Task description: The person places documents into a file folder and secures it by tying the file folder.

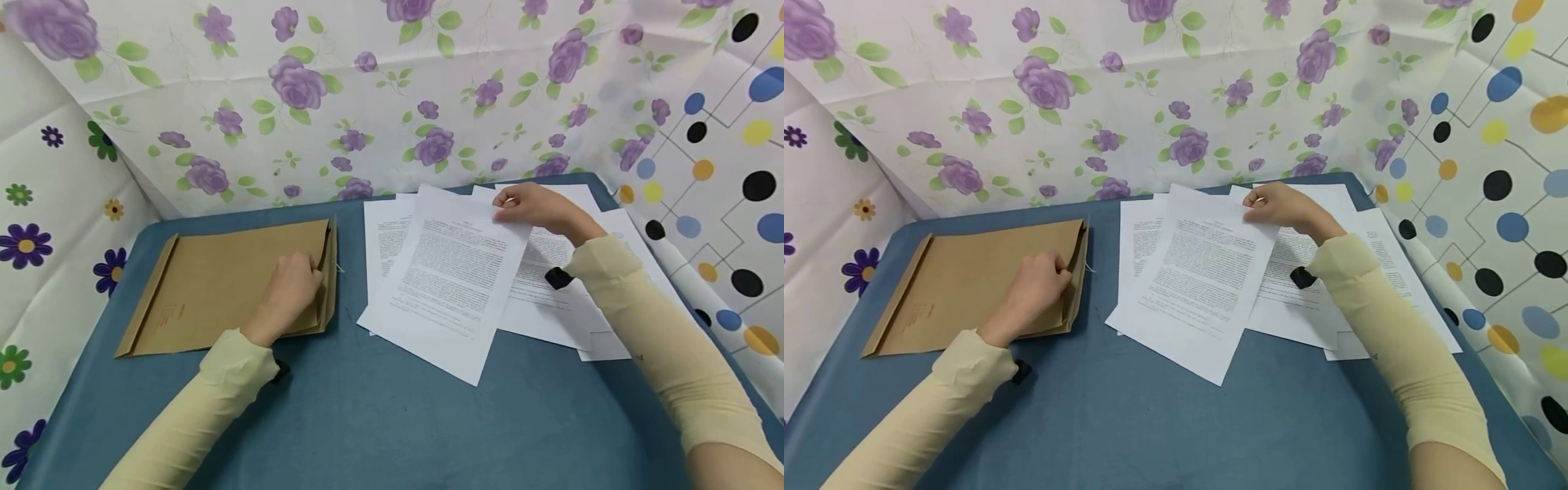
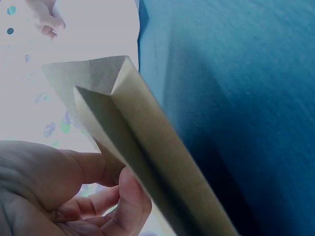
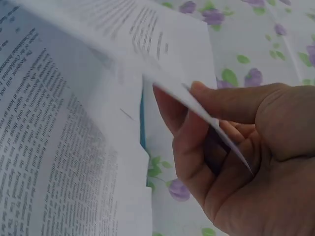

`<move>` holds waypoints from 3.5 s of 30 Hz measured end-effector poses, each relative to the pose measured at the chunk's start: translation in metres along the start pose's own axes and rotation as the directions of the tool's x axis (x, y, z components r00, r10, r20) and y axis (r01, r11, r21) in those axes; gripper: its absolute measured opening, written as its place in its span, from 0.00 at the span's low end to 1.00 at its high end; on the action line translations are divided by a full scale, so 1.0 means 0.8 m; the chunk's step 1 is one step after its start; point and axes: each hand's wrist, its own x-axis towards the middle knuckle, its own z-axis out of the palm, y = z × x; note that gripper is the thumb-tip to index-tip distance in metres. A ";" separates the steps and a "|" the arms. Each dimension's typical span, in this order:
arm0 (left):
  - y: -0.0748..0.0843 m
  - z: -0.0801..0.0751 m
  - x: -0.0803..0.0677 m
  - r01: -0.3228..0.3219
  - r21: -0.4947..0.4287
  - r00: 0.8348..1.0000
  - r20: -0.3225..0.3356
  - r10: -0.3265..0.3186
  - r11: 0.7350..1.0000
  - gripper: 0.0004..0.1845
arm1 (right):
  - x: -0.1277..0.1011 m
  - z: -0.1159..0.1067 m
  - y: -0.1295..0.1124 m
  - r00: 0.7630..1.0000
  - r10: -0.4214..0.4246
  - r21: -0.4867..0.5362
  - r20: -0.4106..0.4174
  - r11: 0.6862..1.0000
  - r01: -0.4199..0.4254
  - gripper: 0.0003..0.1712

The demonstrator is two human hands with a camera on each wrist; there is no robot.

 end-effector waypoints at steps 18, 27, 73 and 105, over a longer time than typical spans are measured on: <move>0.000 -0.009 0.006 0.043 -0.052 0.998 0.048 -0.040 0.998 0.19 | -0.055 -0.030 -0.028 1.000 0.016 0.541 -0.025 0.841 0.000 0.10; 0.000 -0.009 0.009 0.057 -0.054 0.996 0.067 -0.053 0.997 0.18 | -0.060 0.000 -0.061 0.971 -0.004 0.656 -0.239 0.737 0.164 0.18; 0.003 -0.003 0.010 0.090 -0.059 0.994 0.062 -0.086 0.994 0.18 | -0.089 0.132 -0.127 0.612 -0.337 0.066 -0.716 0.840 0.539 0.15; 0.010 0.020 0.008 0.078 0.132 0.987 -0.147 -0.058 0.988 0.09 | -0.144 0.138 -0.161 0.983 -0.173 0.369 -0.058 0.911 0.182 0.33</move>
